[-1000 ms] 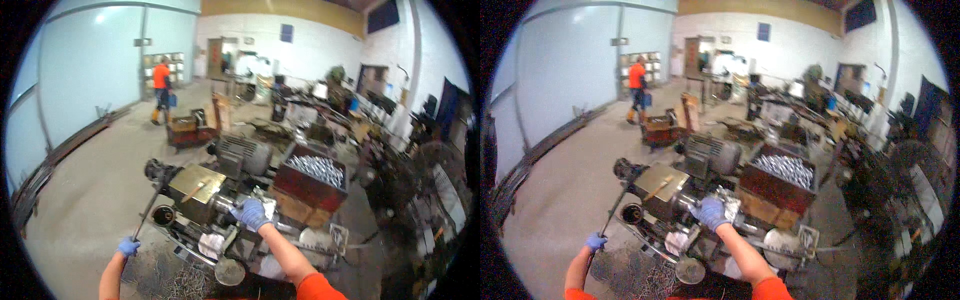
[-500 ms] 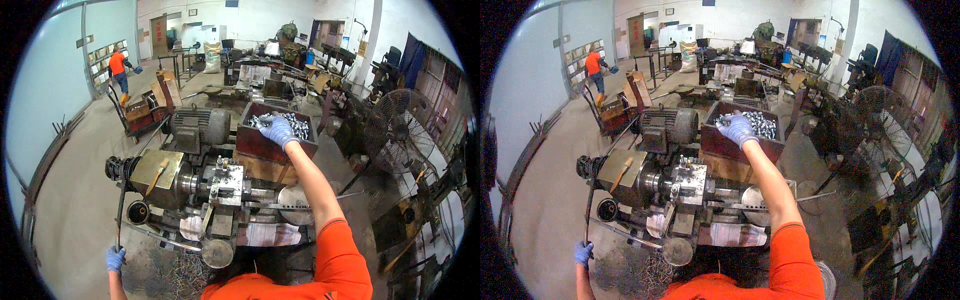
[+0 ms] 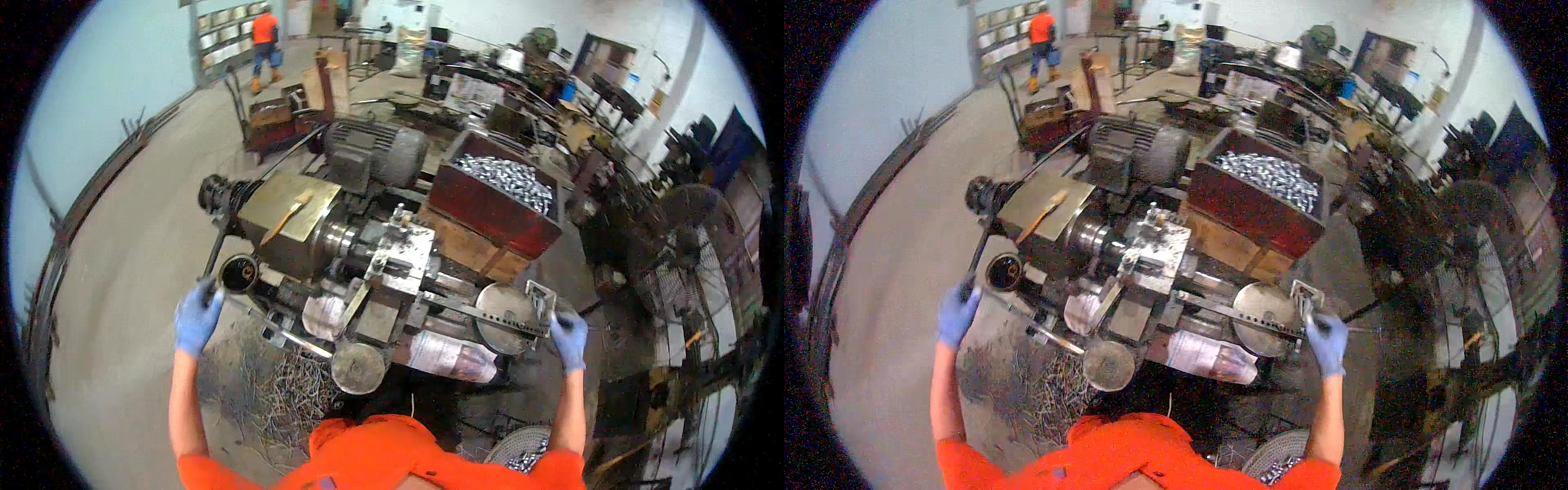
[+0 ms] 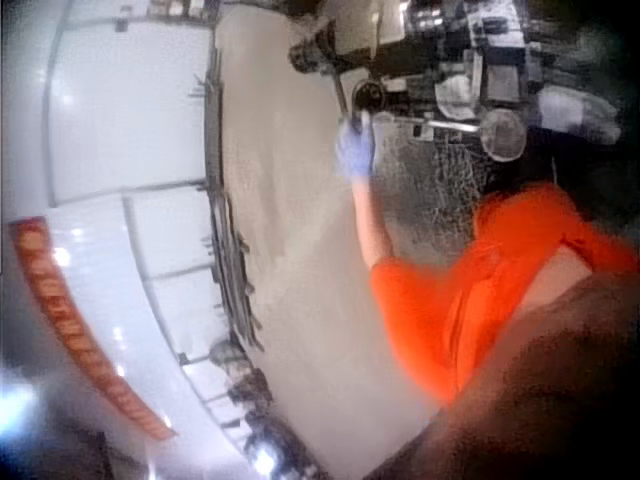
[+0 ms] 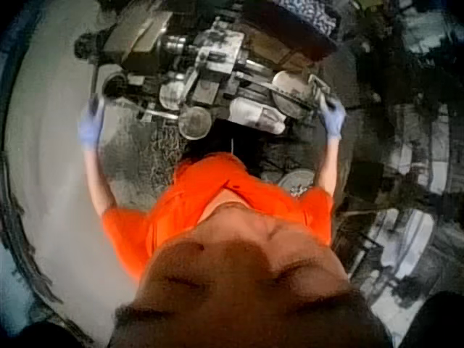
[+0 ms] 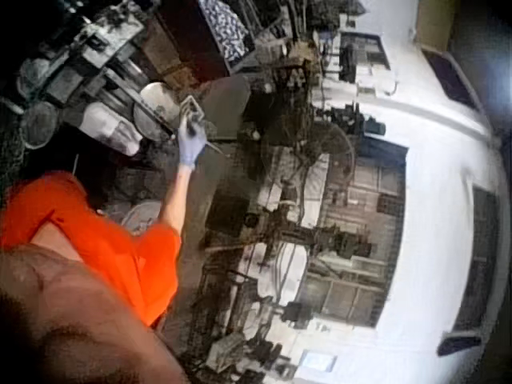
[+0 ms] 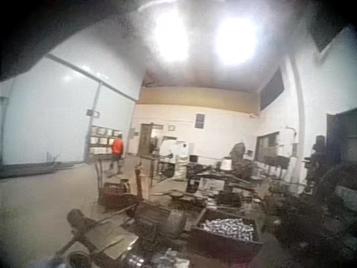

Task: The person operates a lathe machine by engaging a lever and handling metal parts with gloved hands at the workspace.

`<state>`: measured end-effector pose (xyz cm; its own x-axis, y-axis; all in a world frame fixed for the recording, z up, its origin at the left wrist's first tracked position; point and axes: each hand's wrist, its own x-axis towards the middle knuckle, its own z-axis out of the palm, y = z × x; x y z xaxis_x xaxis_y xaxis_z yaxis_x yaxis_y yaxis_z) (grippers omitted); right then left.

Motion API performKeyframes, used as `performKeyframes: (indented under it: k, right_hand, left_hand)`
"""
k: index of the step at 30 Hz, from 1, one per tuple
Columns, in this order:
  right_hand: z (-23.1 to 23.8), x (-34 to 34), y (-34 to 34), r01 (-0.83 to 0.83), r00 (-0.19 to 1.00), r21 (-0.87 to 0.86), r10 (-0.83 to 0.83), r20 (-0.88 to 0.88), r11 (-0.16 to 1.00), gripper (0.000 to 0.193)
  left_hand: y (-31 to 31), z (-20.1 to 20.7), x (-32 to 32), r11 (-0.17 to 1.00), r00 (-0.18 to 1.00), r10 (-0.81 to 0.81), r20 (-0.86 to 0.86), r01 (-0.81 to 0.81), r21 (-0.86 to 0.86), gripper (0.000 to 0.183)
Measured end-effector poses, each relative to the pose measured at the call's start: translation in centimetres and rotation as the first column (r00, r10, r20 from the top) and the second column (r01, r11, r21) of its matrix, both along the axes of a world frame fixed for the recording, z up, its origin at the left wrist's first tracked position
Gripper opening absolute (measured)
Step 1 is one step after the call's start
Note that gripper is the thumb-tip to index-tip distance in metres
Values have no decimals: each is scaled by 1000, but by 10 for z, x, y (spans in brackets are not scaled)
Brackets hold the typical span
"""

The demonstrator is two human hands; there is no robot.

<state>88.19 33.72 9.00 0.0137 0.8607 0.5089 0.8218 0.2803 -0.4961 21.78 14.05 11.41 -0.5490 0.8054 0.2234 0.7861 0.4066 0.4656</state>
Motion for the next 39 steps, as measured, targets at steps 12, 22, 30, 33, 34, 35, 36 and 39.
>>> performKeyframes:
  k: [12, 22, 30, 33, 34, 35, 36, 39]
  right_hand:
    - [-75, -26, -84, -47, 939, -211, -29, -341, 976, 16]
    - [-55, -48, -90, -178, 954, -209, 116, -277, 962, 13]
    - [-64, -50, -95, -139, 967, -275, 70, -244, 951, 12]
    - [-67, -48, -100, -119, 962, -287, 39, -271, 951, 12]
    - [-64, -50, -102, -122, 962, -278, 45, -268, 953, 12]
    - [-61, -53, -104, -126, 962, -269, 52, -266, 955, 13]
    - [-61, -54, -105, -124, 959, -271, 46, -280, 955, 13]
    - [-64, -50, -106, -132, 950, -272, 43, -310, 953, 14]
  left_hand:
    - [140, -13, 33, 928, 915, -147, -376, 259, 267, 39]
    - [103, 4, 138, 830, 893, -449, -28, 429, 356, 28]
    - [157, -46, 151, 820, 910, -400, -108, 408, 402, 27]
    - [150, -45, 153, 874, 898, -401, -184, 435, 217, 25]
    - [147, -43, 151, 886, 890, -405, -209, 439, 152, 24]
    - [145, -43, 145, 892, 858, -435, -273, 452, -2, 26]
    - [141, -43, 143, 897, 871, -425, -245, 442, 16, 25]
    - [125, -38, 137, 899, 909, -390, -147, 410, 151, 25]
